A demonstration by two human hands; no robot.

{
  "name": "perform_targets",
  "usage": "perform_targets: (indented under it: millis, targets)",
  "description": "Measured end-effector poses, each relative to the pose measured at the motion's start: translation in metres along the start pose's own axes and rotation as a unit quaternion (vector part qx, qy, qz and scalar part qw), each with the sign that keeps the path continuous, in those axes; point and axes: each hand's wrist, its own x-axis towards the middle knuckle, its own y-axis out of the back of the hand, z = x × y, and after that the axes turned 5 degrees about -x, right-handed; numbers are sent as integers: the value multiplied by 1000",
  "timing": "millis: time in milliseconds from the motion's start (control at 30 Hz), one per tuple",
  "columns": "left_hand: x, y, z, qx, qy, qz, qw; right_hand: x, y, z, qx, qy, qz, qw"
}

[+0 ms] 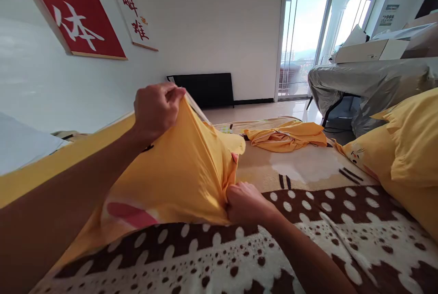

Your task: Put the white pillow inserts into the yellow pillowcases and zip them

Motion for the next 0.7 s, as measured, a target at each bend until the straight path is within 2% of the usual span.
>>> perform_targets:
  millis: [100,200,267,333,400,467,500,533,567,600,633,667,700]
  targets:
    - [10,4,28,-42,-59,-52,996,-20,5,-24,-51,31,-5,998]
    - [16,10,36,-59,-83,-93,990,-29,2,-38,-63,48,-3,997]
    - [21,12,27,-67,-72,-90,991,-29,-3,-43,-57,69,6,996]
    - [22,9,9,-74,-45,-103,991,-25,-11,-47,-48,85,10,995]
    - [13,-1,-16,-76,-12,-170,982,-22,-18,-50,-45,106,-9,993]
    - [-12,-10,-44,-83,12,-269,960,-21,-23,-52,-48,129,-46,989]
    - [-30,-12,-58,-103,15,-294,950,-22,-23,-52,-50,137,-55,988]
    - [-53,-13,-72,-121,11,-285,951,-23,-22,-51,-50,143,-51,987]
    - [-78,-11,-85,-132,34,-274,952,-24,-18,-48,-46,145,-38,988]
    - [-104,-7,-96,-142,106,-271,946,-25,-14,-45,-37,140,-23,989]
    - [-132,-2,-106,-162,202,-302,918,-26,-8,-41,-19,125,-9,992]
    - [-159,4,-113,-211,290,-373,856,-26,-3,-38,7,100,11,995]
    - [-184,10,-117,-285,377,-414,778,-25,1,-37,40,67,38,996]
